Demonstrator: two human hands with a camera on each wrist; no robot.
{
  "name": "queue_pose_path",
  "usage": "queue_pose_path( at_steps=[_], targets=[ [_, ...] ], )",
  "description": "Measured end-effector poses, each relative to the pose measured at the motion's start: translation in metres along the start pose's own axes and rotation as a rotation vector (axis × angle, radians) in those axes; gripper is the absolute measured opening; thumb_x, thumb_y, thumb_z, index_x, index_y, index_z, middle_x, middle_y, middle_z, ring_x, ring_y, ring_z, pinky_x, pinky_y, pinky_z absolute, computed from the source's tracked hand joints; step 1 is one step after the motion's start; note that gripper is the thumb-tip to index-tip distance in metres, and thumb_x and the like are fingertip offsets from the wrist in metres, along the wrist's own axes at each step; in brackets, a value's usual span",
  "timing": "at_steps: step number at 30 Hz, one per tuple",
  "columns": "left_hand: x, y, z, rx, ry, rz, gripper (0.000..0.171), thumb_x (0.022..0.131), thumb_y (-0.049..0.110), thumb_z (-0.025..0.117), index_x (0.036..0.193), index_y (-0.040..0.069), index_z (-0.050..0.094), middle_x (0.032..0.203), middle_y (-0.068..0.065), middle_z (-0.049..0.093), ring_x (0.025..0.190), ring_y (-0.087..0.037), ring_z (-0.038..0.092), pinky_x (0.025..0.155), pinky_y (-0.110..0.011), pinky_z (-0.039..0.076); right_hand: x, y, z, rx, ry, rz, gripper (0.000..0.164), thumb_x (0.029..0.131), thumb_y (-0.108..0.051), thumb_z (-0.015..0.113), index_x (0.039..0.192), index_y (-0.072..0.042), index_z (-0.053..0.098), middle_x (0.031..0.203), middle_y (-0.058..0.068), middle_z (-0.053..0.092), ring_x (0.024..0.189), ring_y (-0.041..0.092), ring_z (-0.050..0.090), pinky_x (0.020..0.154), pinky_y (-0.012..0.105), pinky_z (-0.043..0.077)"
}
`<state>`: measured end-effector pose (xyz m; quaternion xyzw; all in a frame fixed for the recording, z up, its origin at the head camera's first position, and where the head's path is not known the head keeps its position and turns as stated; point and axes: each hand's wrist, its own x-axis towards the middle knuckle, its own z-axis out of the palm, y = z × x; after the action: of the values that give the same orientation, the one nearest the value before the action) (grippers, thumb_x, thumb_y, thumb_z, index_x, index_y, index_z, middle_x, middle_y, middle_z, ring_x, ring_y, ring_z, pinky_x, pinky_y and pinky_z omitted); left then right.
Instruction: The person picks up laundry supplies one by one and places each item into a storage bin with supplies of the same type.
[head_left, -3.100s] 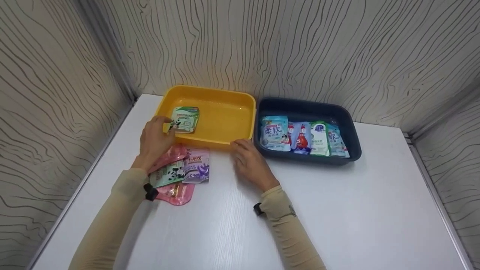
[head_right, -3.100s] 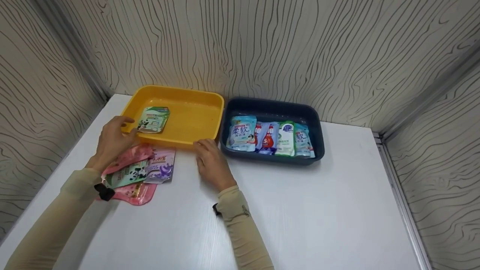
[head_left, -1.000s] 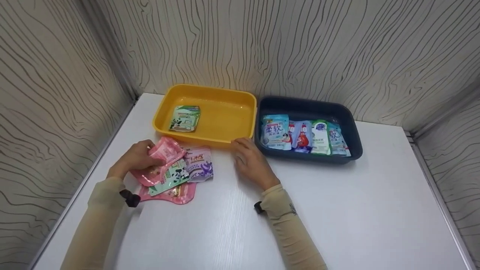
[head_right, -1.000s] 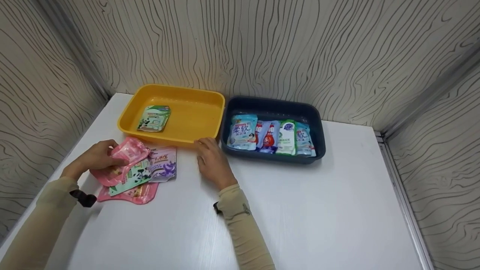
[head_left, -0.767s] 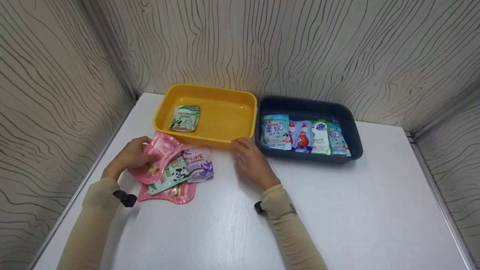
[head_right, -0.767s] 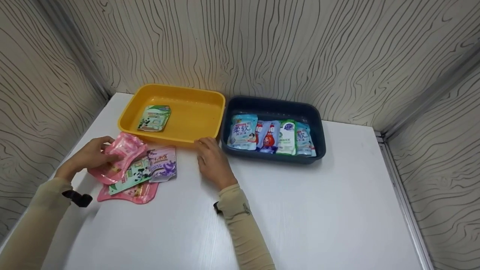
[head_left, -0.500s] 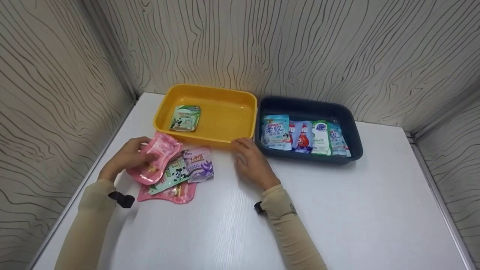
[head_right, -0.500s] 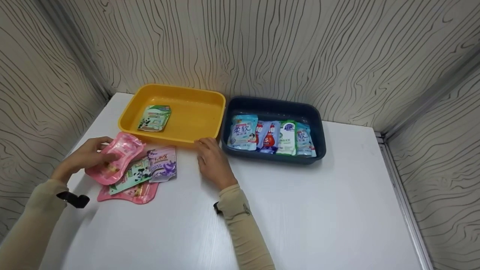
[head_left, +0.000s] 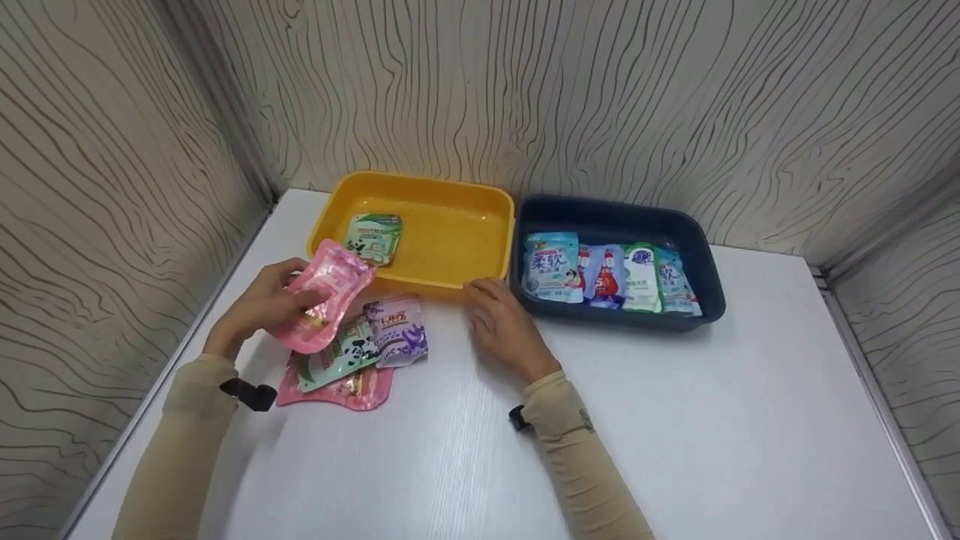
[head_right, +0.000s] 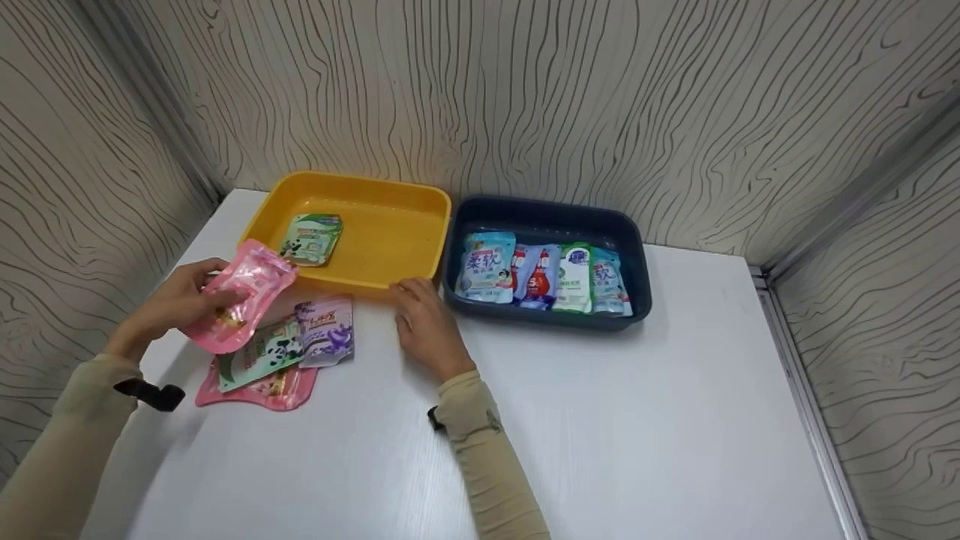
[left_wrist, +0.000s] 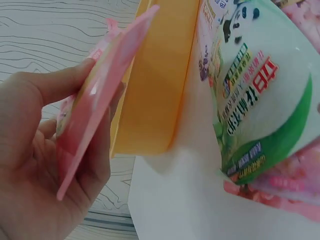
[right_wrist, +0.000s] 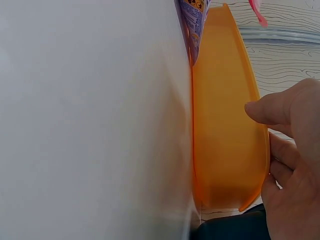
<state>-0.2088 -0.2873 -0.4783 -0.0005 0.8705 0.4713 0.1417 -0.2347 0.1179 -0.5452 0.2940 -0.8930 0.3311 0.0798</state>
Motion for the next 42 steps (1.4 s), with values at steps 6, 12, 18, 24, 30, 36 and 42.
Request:
queue_pose_path(
  at_steps=[6,12,18,24,30,36,42],
  targets=[
    [0.007,0.004,0.009,-0.043,0.017,0.012,0.058,0.099,0.044,0.075,0.142,0.01,0.056,0.119,-0.015,0.066,0.088,-0.028,0.072,0.078,-0.034,0.067,-0.002,0.001,0.001,0.0,-0.02,0.017,0.048,0.101,-0.007,0.07,0.148,-0.01,0.064,0.151,0.003,0.059,0.145,0.02,0.05,0.127,0.035,0.038],
    [0.016,0.013,0.021,-0.05,0.098,0.077,0.061,0.099,0.04,0.077,0.144,0.005,0.056,0.126,-0.016,0.065,0.1,-0.034,0.069,0.088,-0.032,0.065,-0.001,0.0,0.0,0.002,-0.028,0.022,0.05,0.101,-0.007,0.069,0.15,-0.008,0.062,0.152,0.006,0.058,0.146,0.021,0.05,0.127,0.036,0.038],
    [0.03,0.022,0.031,-0.065,0.161,0.089,0.058,0.1,0.04,0.076,0.141,0.005,0.056,0.126,-0.014,0.063,0.102,-0.031,0.068,0.091,-0.031,0.064,-0.001,0.001,-0.002,0.012,-0.031,0.033,0.051,0.102,-0.007,0.069,0.152,-0.007,0.06,0.153,0.005,0.057,0.146,0.022,0.05,0.127,0.036,0.038],
    [0.045,0.031,0.038,-0.097,0.193,0.105,0.052,0.102,0.036,0.074,0.142,0.006,0.058,0.126,-0.014,0.065,0.103,-0.03,0.067,0.092,-0.029,0.063,-0.001,0.001,0.0,0.01,-0.034,0.046,0.051,0.102,-0.009,0.07,0.152,-0.009,0.06,0.153,0.003,0.056,0.147,0.02,0.05,0.127,0.034,0.037],
    [0.06,0.042,0.044,-0.211,0.243,0.016,0.063,0.103,0.037,0.072,0.152,0.005,0.049,0.132,-0.014,0.064,0.106,-0.028,0.068,0.09,-0.028,0.064,-0.001,-0.001,0.002,-0.005,-0.018,0.012,0.051,0.099,-0.004,0.071,0.149,-0.007,0.062,0.151,0.005,0.058,0.144,0.021,0.052,0.126,0.035,0.039],
    [0.072,0.05,0.051,-0.281,0.271,-0.031,0.055,0.103,0.028,0.063,0.149,0.003,0.048,0.131,-0.015,0.06,0.104,-0.025,0.065,0.087,-0.026,0.062,0.0,-0.001,0.001,-0.019,0.01,-0.031,0.05,0.098,-0.002,0.071,0.147,-0.004,0.063,0.148,0.008,0.06,0.141,0.023,0.054,0.125,0.037,0.042],
    [0.087,0.057,0.052,-0.39,0.257,-0.105,0.057,0.104,0.025,0.056,0.156,0.006,0.045,0.138,-0.012,0.059,0.11,-0.022,0.062,0.09,-0.025,0.059,-0.001,-0.001,0.0,-0.025,0.004,-0.026,0.051,0.097,-0.003,0.071,0.147,-0.006,0.063,0.147,0.006,0.06,0.141,0.022,0.054,0.125,0.035,0.042]
  ],
)
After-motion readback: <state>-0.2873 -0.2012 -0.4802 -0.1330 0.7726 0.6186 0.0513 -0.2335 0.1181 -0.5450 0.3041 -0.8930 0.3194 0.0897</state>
